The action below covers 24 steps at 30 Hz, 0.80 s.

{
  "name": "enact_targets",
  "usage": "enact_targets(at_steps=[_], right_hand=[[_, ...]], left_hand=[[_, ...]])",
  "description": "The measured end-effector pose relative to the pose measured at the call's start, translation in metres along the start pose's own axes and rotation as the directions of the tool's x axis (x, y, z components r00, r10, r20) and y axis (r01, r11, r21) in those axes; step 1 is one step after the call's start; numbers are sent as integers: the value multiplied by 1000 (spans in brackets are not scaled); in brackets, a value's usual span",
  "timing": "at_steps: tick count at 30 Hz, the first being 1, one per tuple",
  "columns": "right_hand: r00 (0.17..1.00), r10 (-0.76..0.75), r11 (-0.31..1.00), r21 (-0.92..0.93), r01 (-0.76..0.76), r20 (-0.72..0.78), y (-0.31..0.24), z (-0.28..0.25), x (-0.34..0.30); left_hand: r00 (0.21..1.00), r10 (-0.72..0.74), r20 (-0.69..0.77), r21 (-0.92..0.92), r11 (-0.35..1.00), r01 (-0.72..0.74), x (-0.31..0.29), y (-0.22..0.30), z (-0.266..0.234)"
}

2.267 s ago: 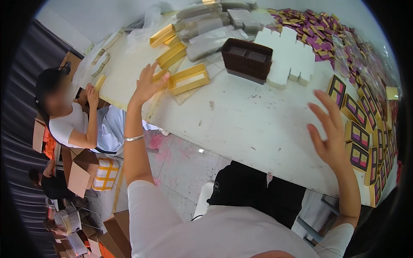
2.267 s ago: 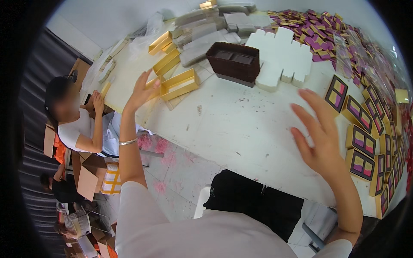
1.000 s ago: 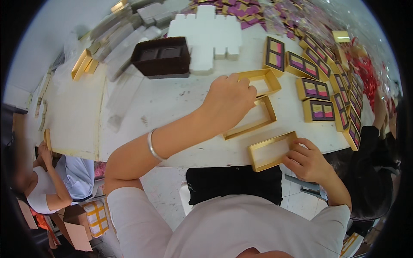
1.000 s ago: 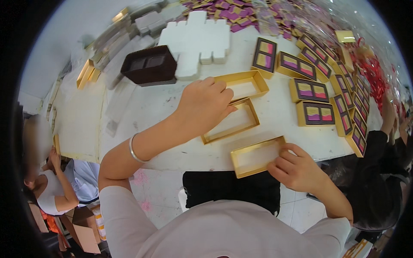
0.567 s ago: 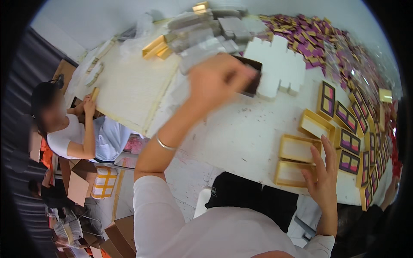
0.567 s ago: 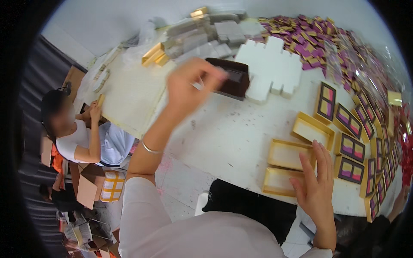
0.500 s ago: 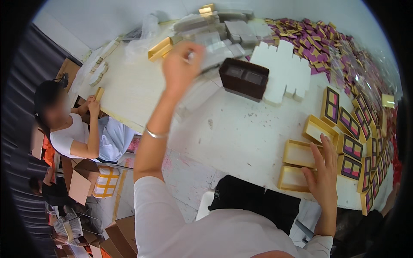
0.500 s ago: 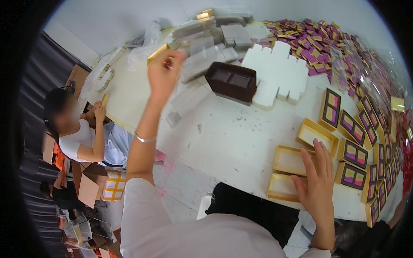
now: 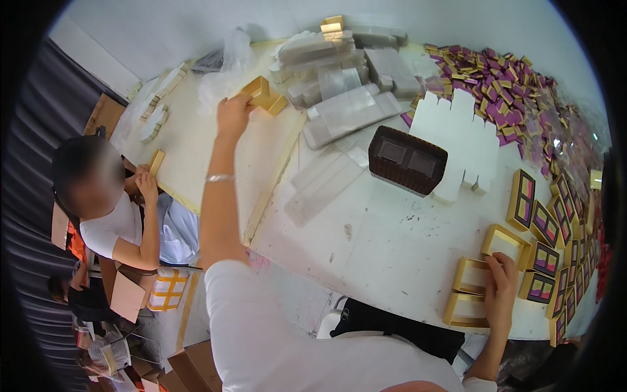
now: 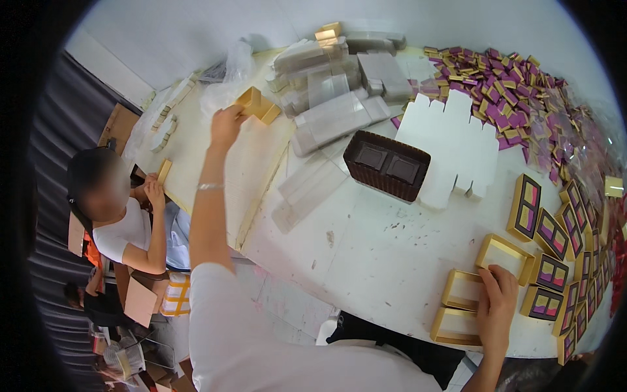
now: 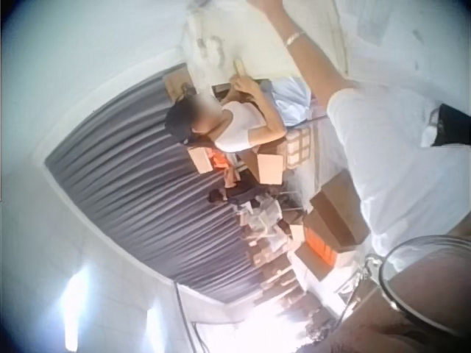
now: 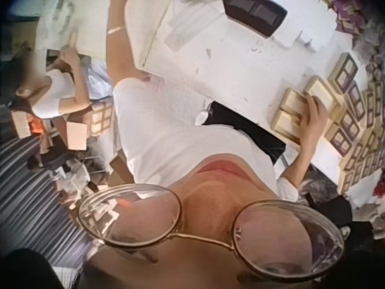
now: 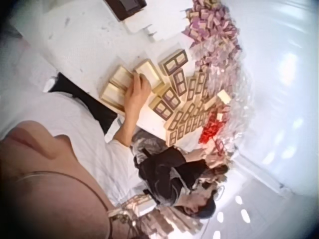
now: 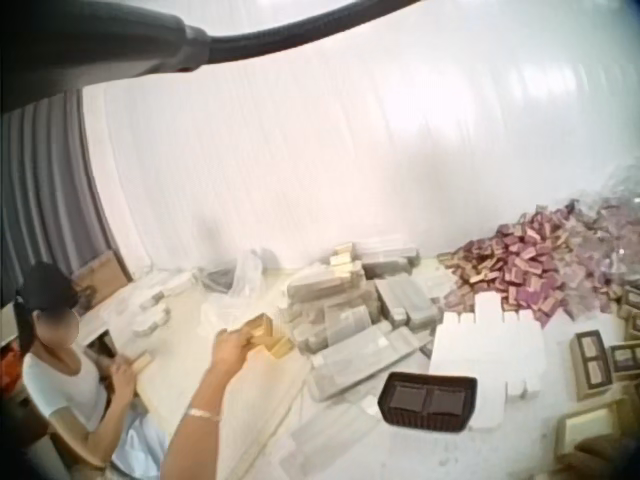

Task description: The person assembles cosmetic compacts by placing black plastic trays into gold-colored boxes and inserting small purple and gold packets into the tray slots. The person repeatedly picks up trays and packets, arranges them, and sets the completed units aside on the table.

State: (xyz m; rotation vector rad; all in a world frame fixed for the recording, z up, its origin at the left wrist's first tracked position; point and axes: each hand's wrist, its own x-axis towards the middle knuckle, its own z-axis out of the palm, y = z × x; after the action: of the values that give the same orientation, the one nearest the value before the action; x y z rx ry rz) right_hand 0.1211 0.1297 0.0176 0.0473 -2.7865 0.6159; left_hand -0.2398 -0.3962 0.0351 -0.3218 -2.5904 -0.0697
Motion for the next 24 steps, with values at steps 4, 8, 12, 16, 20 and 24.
enact_targets(at_steps=[4, 8, 12, 16, 20, 24], right_hand=[[999, 26, 999, -28, -26, -23, 6, -4, -7], [1000, -13, 996, -92, 14, 13, 9, -3, 0], [992, -87, 993, -68, 94, 94, 24, -8, 6], [980, -143, 985, 116, 127, 141, 46, -15, 19], [951, -232, 953, 244, 181, 203, 50, -15, 30], [918, -296, 925, 317, 207, 264, 60, -14, 33]], left_hand=[[959, 162, 232, -51, 987, -154, -62, 76, -86], [793, 581, 182, -395, 782, -482, -167, 185, -119], [661, 748, 56, -566, 569, -596, -197, 272, -100], [584, 812, -3, -571, 478, -667, -173, 327, -85], [562, 827, -27, -543, 460, -703, -155, 358, -68], [591, 800, 104, -586, 529, -614, -163, 366, -78]])
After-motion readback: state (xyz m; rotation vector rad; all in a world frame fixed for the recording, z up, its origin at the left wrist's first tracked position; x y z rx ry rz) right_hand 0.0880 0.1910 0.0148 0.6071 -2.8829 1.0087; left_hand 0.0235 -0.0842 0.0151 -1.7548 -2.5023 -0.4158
